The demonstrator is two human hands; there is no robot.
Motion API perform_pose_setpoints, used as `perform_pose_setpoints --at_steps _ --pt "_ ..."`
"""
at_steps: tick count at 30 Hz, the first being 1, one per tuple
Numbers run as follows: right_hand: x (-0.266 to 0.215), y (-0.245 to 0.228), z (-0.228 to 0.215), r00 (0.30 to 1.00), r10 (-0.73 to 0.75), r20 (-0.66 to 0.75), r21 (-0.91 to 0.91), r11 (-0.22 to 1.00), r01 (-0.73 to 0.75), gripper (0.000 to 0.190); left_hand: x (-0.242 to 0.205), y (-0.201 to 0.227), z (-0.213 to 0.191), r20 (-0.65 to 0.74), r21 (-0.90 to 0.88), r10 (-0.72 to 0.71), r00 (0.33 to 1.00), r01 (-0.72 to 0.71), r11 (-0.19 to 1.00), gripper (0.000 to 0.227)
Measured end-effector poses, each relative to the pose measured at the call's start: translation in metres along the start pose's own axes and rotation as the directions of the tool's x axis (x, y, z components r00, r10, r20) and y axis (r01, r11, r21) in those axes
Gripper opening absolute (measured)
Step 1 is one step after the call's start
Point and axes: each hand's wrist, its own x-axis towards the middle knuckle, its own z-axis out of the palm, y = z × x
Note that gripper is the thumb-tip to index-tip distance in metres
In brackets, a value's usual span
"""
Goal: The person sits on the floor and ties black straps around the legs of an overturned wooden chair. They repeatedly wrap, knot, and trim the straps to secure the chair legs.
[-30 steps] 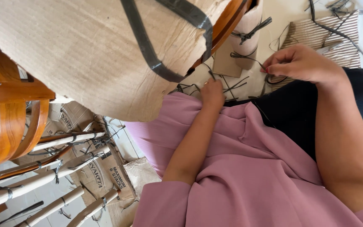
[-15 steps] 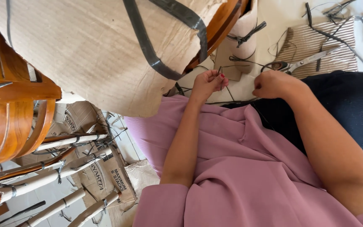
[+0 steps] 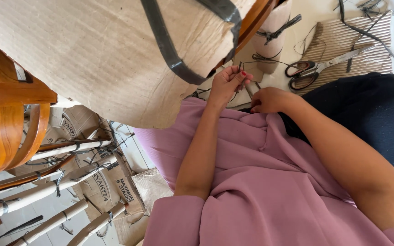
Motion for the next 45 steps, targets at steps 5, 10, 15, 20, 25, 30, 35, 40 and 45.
perform_pose_setpoints --at_steps 5,10,15,20,25,30,35,40,45 --pt "0.019 0.019 -0.005 0.991 0.042 -0.129 0.084 0.996 -0.031 0.054 -0.002 -0.002 0.007 -0.007 -0.243 -0.026 1.000 0.024 0.970 0.017" --pt "-0.024 -0.051 -0.047 0.977 -0.002 -0.212 0.548 0.828 0.120 0.038 0.009 -0.017 0.017 -0.074 -0.294 0.052 0.996 -0.071 0.953 0.017" --pt "0.016 -0.014 -0.016 0.952 0.091 -0.291 0.585 0.805 0.102 0.026 0.005 -0.011 0.018 -0.157 0.095 0.031 0.987 -0.016 0.995 0.025" --pt "0.039 0.021 0.006 0.970 0.060 -0.237 0.057 0.997 -0.048 0.030 0.002 -0.061 -0.022 -0.095 0.870 -0.132 0.987 0.147 0.470 0.020" --pt "0.025 0.000 -0.004 0.945 -0.019 -0.326 -0.075 0.997 -0.006 0.028 -0.001 -0.057 -0.023 -0.135 0.920 -0.213 0.968 0.202 0.337 0.026" --pt "0.030 -0.002 -0.007 0.915 0.049 -0.399 0.136 0.991 0.007 0.026 -0.012 -0.023 -0.030 -0.187 0.922 -0.024 0.982 0.184 0.340 0.030" --pt "0.007 -0.028 -0.023 0.961 0.124 -0.248 0.757 0.643 0.113 0.019 0.039 0.007 -0.031 -0.245 0.836 -0.163 0.956 0.293 0.464 0.050" --pt "-0.031 -0.045 -0.046 0.987 0.109 -0.117 0.952 0.294 0.080 0.018 0.046 0.040 -0.024 -0.241 0.752 -0.282 0.929 0.362 0.551 0.069" --pt "-0.043 -0.040 -0.053 0.999 0.013 -0.045 0.979 0.200 0.041 0.018 -0.002 0.059 -0.016 -0.237 0.670 -0.403 0.884 0.449 0.592 0.089"
